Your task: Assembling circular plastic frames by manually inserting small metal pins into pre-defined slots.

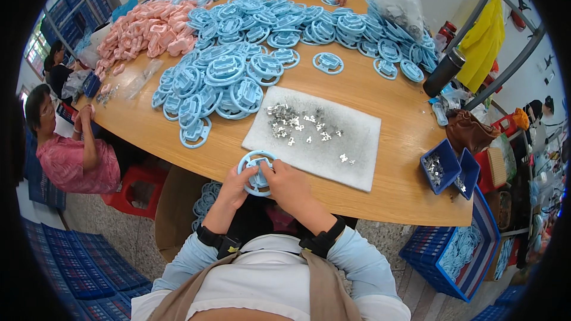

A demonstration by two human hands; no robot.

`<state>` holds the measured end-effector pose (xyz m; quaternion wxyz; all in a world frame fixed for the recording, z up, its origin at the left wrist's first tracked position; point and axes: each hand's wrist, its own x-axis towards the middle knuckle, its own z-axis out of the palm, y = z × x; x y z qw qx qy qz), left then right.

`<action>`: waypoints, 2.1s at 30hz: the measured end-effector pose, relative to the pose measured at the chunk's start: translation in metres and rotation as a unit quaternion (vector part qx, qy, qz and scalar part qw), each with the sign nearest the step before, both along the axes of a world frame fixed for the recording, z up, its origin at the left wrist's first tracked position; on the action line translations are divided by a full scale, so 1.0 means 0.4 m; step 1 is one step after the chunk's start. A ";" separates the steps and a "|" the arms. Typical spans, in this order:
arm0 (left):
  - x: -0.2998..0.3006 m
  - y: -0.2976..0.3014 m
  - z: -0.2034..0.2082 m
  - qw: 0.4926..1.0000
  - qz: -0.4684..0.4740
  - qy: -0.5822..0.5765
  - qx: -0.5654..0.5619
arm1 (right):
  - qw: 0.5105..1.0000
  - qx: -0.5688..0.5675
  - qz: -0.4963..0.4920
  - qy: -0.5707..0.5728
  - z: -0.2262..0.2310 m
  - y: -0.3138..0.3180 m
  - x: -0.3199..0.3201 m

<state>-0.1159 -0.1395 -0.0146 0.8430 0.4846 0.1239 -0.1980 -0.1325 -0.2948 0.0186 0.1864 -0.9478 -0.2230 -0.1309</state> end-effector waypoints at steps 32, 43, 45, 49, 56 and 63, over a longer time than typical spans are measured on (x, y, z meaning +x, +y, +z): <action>0.012 -0.025 0.036 0.997 -0.048 -0.020 -0.048 | 0.974 0.152 -0.167 0.010 -0.072 -0.193 0.163; 0.017 -0.014 -0.008 0.996 0.011 0.014 -0.082 | 0.983 0.145 0.009 0.110 -0.047 -0.255 0.117; 0.015 -0.026 -0.003 0.997 0.016 0.010 -0.079 | 0.967 0.222 -0.049 0.110 -0.041 -0.269 0.104; 0.004 -0.042 0.040 0.997 0.011 0.009 -0.075 | 0.922 0.315 -0.197 0.105 -0.040 -0.341 0.122; 0.013 -0.031 0.022 0.996 -0.001 0.027 -0.083 | 0.932 0.282 -0.220 0.056 -0.032 -0.415 0.119; 0.012 -0.034 0.009 0.995 0.007 0.037 -0.088 | 0.947 0.195 -0.209 0.144 -0.007 -0.407 0.059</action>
